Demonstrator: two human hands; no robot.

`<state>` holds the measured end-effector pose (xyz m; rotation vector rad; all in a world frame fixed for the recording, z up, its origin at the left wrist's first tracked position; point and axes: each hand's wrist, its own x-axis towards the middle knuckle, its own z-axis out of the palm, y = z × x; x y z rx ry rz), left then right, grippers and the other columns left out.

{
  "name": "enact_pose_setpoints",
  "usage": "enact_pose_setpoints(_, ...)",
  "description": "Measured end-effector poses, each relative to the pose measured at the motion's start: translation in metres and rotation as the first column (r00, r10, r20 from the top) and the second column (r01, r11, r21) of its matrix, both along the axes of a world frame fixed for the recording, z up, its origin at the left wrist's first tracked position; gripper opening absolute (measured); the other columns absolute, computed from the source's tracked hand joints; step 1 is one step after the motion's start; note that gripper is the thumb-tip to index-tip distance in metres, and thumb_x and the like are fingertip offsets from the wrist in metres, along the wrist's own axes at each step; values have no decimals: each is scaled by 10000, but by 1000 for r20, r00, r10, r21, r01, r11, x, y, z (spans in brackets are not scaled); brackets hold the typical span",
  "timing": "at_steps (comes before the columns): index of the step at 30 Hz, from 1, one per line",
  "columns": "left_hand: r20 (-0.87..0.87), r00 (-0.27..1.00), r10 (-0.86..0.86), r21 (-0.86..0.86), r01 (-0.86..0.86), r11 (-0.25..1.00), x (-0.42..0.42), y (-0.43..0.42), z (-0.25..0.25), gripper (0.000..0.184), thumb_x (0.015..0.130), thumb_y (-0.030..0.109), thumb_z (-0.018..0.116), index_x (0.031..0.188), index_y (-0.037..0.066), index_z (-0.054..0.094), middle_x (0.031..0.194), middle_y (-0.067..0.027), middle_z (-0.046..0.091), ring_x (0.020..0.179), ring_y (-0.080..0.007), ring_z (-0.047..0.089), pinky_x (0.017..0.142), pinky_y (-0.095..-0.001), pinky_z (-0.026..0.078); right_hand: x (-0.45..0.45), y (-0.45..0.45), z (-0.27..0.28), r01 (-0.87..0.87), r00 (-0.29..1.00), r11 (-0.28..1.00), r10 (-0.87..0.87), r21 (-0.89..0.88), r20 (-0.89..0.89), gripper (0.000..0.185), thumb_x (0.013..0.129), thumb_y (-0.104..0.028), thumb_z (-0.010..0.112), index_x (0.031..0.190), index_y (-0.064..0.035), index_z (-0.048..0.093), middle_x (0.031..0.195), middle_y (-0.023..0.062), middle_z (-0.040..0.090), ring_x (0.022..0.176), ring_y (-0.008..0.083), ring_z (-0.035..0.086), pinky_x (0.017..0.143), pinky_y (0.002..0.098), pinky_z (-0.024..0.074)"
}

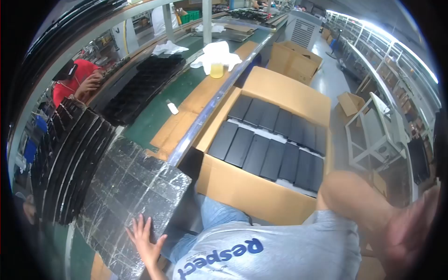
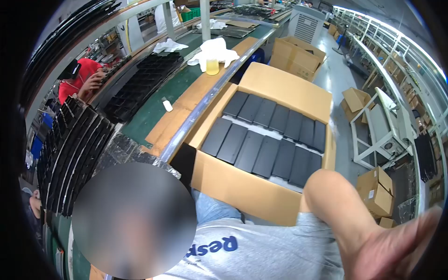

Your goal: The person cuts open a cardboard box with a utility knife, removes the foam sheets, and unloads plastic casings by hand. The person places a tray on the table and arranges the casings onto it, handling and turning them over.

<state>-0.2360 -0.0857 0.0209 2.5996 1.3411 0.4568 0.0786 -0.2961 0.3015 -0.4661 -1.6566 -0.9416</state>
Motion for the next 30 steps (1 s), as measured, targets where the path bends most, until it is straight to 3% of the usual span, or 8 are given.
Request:
enact_pose_setpoints(8,26,1000,15,-87,-13,996,5,7,-3,744,518,346,757,1185,116,521,1328,-91,397,1282,-316,255,1060,-514,38,13,26,-43,-5,990,977,-26,213,142,182,781,-111,519,615,-185,504,574,-104,404,471,-5,355,440,165,252)
enact_pose_setpoints(11,17,999,34,-116,-32,993,6,6,2,740,523,308,759,1194,117,515,1323,-84,405,1281,-316,259,1063,-506,25,38,37,-111,534,845,810,-524,-244,110,59,616,-17,631,635,-43,581,692,59,570,627,181,547,530,262,444)
enact_pose_setpoints(13,-48,998,29,-166,-37,985,2,2,13,714,549,292,748,1198,112,512,1321,-91,407,1279,-316,264,1064,-498,42,71,69,-145,247,796,591,-575,-768,-187,112,678,-70,635,783,-35,616,721,63,585,655,164,562,574,249,442)
enact_pose_setpoints(15,-25,1000,7,-181,-11,983,13,9,16,663,601,260,727,1206,101,505,1318,-104,410,1276,-316,273,1065,-483,75,113,97,-191,31,555,316,-794,-948,-246,171,755,-126,621,903,-43,637,770,60,609,696,117,569,627,229,442)
enact_pose_setpoints(18,80,997,0,-265,21,964,12,24,26,578,671,214,675,1207,82,502,1299,-129,426,1257,-314,312,1053,-455,145,174,90,-285,-422,309,135,-908,-896,-282,361,812,-189,579,1148,-64,535,1014,112,585,935,156,543,756,246,439)
enact_pose_setpoints(22,427,904,-31,-309,178,934,67,45,58,454,765,146,579,1201,44,499,1251,-167,465,1209,-295,390,1001,-393,284,194,89,-356,-773,40,258,-892,-579,-451,533,792,-252,600,1267,-92,419,1185,163,496,1105,209,470,846,291,417)
enact_pose_setpoints(26,566,792,-227,-344,478,808,186,48,69,424,794,143,559,1197,28,492,1206,-158,501,1149,-270,455,958,-367,343,201,100,-360,-146,477,-109,-879,-983,26,679,763,-362,616,1316,-84,337,1312,184,375,1217,266,365,934,387,358)
enact_pose_setpoints(30,504,835,-221,-433,465,772,298,69,-17,468,806,206,555,1200,-27,457,1166,-222,502,1090,-293,494,934,-329,369,208,136,-369,-18,483,-275,-844,-961,232,767,679,-487,641,1265,-47,415,1250,193,440,1228,311,330,979,434,269)
